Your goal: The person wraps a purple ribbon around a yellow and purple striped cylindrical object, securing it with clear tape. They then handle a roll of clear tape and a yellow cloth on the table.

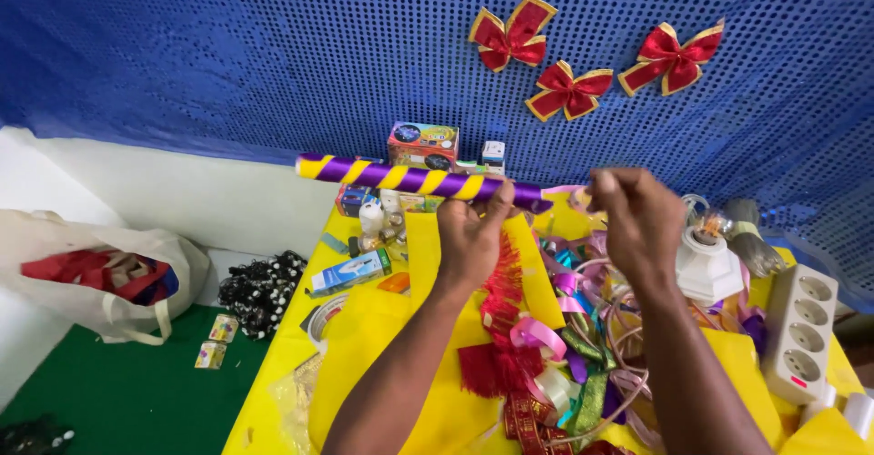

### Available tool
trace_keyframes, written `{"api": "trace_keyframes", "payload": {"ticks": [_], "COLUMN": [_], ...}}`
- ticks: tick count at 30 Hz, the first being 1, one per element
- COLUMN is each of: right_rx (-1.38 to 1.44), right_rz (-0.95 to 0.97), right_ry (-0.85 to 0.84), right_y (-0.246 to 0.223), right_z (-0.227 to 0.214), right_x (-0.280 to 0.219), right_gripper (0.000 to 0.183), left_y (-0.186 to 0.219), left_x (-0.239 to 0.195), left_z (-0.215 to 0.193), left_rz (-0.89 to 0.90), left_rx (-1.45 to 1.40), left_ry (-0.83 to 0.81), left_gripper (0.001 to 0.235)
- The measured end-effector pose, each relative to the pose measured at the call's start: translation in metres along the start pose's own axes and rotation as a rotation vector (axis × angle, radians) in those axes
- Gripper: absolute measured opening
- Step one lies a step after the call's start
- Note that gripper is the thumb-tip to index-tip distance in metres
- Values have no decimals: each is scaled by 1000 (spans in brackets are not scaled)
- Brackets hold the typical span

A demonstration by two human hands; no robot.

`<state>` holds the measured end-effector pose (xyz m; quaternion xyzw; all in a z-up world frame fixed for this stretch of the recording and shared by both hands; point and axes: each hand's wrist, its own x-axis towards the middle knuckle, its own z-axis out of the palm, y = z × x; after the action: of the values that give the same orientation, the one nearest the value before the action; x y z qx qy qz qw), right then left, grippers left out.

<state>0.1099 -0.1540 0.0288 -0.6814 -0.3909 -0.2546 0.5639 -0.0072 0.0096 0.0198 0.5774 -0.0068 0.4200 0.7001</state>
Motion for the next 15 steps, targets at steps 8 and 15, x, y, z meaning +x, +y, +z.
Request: {"api": "trace_keyframes", "payload": {"ticks": [8,15], "right_rx": [1002,1109], "right_rz": [680,1034], "right_ry": [141,653], "right_y": [13,85], "right_z": [-6,5], "right_x": [93,117], "right_gripper": [23,29], "left_y": [11,-18], "left_x": [50,123], "left_z": [21,16], "left_rz": [-199,-292], "left_rx": [-347,-1101], "left_ry": [147,206], "left_gripper": [28,44]}}
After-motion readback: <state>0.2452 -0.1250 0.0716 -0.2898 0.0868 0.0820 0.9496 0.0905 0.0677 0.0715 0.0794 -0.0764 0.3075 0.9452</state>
